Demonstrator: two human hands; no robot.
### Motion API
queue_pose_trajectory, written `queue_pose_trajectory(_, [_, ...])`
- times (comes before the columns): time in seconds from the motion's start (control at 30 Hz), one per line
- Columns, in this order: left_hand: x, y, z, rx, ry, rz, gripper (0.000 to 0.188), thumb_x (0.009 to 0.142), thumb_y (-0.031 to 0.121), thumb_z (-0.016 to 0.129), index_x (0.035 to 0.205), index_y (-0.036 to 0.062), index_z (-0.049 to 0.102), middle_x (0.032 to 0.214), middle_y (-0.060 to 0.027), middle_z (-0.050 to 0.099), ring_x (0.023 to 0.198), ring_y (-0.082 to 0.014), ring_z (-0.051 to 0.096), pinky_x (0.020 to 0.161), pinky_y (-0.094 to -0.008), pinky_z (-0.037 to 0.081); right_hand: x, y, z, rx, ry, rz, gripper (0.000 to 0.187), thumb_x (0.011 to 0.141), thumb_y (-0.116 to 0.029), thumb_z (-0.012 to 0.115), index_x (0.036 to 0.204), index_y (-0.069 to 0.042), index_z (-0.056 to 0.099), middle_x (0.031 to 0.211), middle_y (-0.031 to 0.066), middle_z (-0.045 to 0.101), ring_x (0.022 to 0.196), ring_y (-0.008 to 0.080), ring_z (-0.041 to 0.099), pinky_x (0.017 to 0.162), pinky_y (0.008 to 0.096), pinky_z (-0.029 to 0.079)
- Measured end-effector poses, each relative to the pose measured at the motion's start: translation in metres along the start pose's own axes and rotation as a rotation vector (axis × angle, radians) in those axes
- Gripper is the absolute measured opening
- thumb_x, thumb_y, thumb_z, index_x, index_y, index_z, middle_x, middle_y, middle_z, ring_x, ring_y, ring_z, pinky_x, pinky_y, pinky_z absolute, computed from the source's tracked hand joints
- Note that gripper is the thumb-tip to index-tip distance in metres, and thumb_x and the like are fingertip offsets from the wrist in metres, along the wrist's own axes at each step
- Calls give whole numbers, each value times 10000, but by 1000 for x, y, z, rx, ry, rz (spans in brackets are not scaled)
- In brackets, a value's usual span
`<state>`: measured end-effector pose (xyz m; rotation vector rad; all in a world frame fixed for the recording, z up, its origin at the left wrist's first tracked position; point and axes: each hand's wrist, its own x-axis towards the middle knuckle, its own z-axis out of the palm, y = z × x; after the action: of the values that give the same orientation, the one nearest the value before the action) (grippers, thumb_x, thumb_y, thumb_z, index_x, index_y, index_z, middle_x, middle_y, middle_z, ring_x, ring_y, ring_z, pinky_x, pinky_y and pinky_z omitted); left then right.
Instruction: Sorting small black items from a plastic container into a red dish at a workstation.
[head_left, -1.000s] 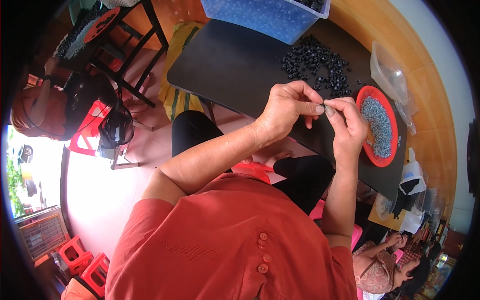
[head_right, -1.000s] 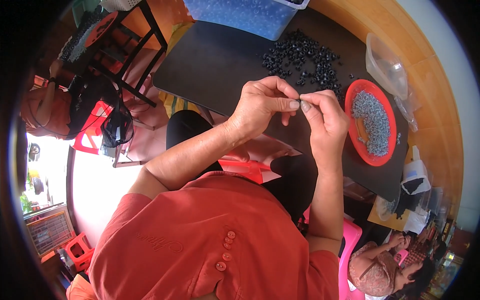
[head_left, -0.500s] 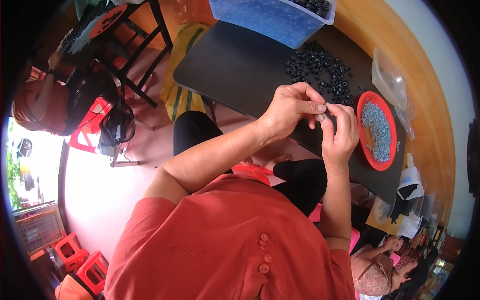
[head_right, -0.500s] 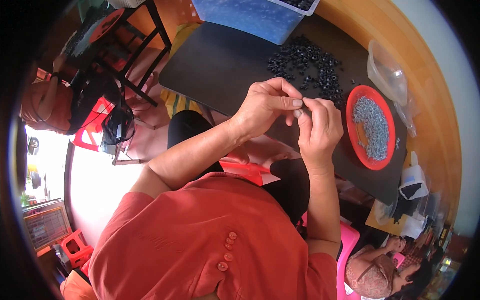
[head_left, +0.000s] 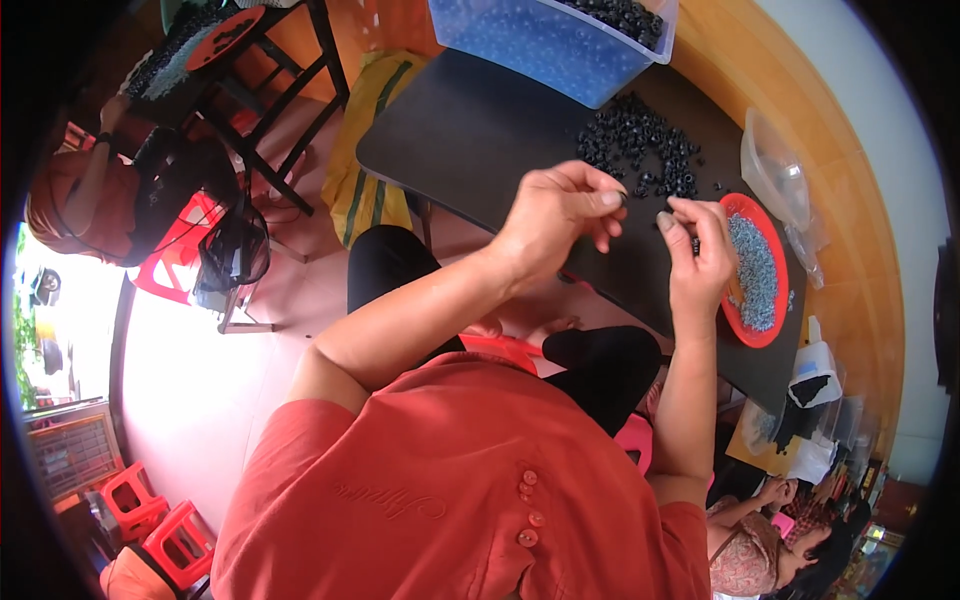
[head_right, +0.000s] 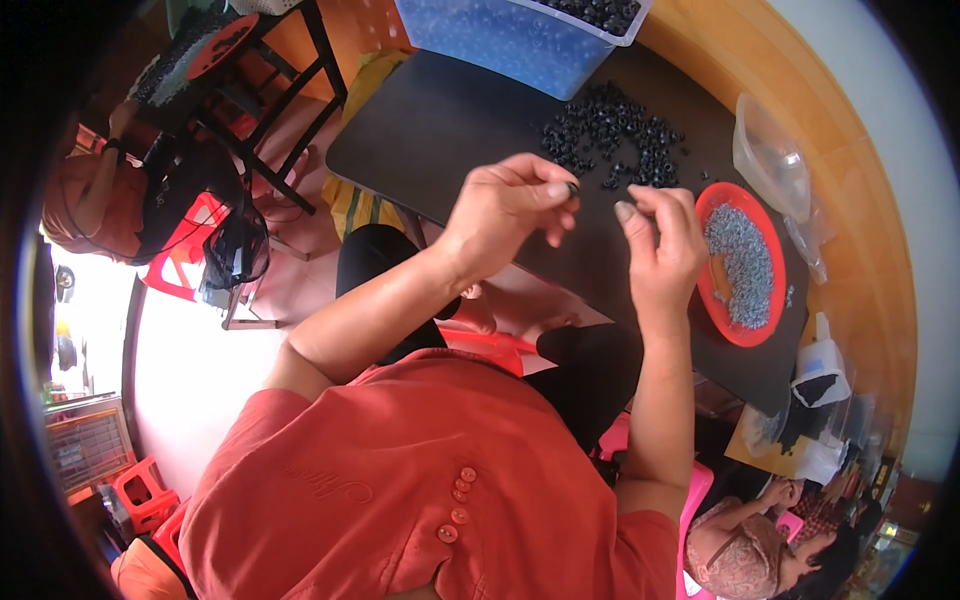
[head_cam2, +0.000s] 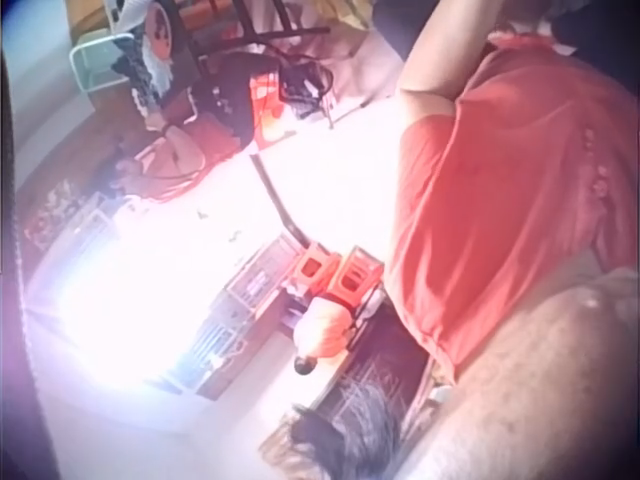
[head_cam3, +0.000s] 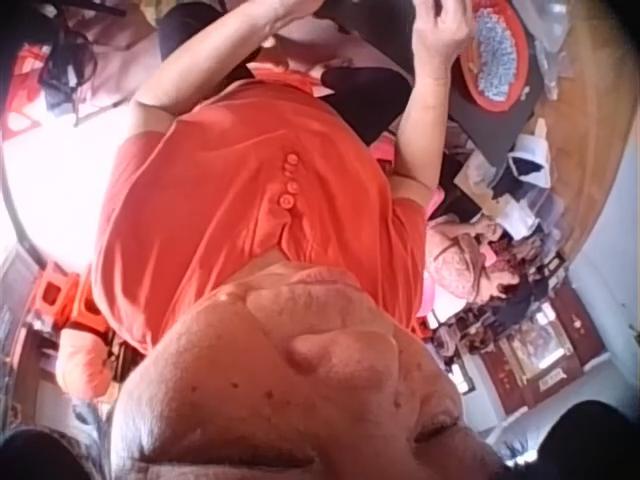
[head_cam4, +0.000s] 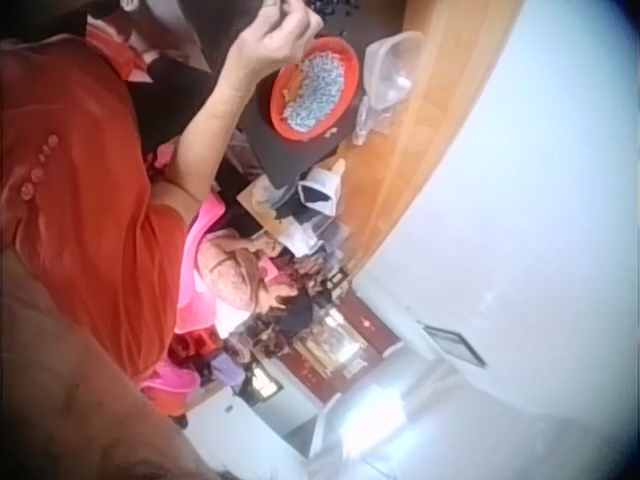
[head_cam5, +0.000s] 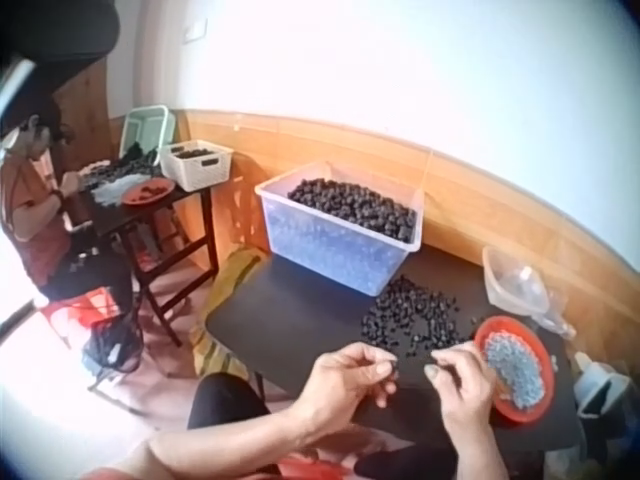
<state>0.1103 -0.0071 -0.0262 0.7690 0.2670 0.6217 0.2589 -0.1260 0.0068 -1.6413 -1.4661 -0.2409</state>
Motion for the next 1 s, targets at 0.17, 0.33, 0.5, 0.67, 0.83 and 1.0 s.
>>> queue_pose_trajectory(0.17, [4,19,-25,123,90,129,107,963,77,592,991,-24,609,840,-105,631,725,-183,636,600,-293,515,28,18,7,-221,-93,-108,132,803,25,662,927,-18,650,830,77,590,737,215,600,672,312,469])
queue_pose_trajectory(0.33, [7,17,-26,106,65,93,130,960,101,605,998,-23,602,832,-95,628,714,-180,634,599,-292,513,43,30,36,-463,-243,-220,119,784,-87,697,898,-87,662,872,52,614,891,261,601,775,398,420])
queue_pose_trajectory(0.5, [5,18,-26,146,51,84,135,956,109,612,1004,-17,599,824,-89,631,701,-178,633,600,-288,514,43,38,46,-511,-293,-224,118,781,-97,707,889,-92,660,854,45,604,876,257,597,761,396,415])
queue_pose_trajectory(0.67, [5,20,-25,125,47,73,139,958,113,611,1008,-16,597,822,-86,631,701,-177,633,601,-287,515,40,48,50,-557,-292,-205,94,795,-118,702,877,-106,657,891,38,607,913,249,589,788,399,411])
queue_pose_trajectory(0.83, [6,19,-26,126,52,80,139,960,113,609,1011,-15,595,820,-86,630,698,-178,631,602,-288,515,42,37,39,-406,-150,-228,86,829,-62,644,902,-83,603,872,51,609,880,279,595,755,404,413])
queue_pose_trajectory(1.0, [4,19,-26,111,59,77,141,957,117,614,1009,-14,595,825,-84,628,697,-174,630,601,-287,514,35,1,33,249,-205,174,83,928,-67,614,984,-7,628,872,28,637,819,88,566,740,239,460])
